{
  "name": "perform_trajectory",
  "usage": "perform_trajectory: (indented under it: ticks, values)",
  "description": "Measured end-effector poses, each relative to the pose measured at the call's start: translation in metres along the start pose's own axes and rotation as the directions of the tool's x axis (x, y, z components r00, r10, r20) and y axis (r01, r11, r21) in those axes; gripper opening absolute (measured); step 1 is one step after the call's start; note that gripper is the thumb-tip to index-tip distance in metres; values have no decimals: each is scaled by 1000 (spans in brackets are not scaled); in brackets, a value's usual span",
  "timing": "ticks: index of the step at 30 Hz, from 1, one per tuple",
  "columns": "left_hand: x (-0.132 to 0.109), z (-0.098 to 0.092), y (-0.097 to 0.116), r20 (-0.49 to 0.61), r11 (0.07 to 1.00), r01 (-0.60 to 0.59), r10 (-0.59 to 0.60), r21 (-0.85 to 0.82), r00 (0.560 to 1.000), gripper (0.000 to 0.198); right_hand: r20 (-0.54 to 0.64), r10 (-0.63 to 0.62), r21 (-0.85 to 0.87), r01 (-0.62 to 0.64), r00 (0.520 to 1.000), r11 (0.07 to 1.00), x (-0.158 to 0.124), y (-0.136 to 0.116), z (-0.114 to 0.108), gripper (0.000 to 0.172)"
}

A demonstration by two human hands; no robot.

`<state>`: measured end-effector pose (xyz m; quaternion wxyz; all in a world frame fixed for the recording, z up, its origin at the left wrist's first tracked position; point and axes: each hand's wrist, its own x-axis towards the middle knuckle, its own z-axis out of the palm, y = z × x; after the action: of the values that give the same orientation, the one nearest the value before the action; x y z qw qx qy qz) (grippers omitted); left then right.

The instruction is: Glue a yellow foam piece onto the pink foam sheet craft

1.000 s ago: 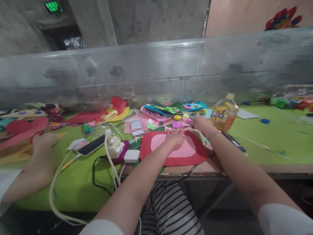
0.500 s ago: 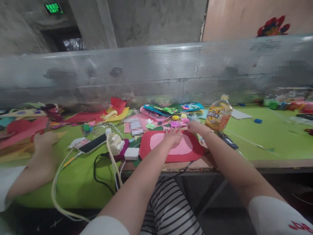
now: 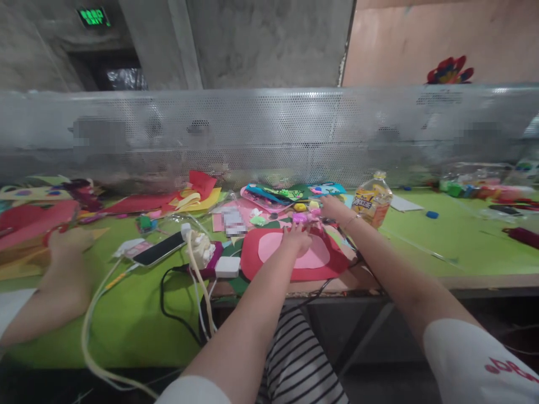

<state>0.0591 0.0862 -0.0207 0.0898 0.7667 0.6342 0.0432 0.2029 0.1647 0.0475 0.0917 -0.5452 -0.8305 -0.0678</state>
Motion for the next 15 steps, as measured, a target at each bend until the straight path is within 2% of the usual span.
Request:
perform_trajectory:
  ticks: [5,10,15]
  values:
    - [4,1,-1,15,1000,12,-12,0,1000,60,-14,-15,10,15,1000,1000,33,-1,-1,52]
    - [4,3,-2,-7,1000,0,0,-6,1000,59,-18,27,111,-25,999,994,48,-2,9,30]
    - [3,5,-1,-61,1000,4,-5,-20,998,62,-111,170,309,-128,979,942,37,1,14,22]
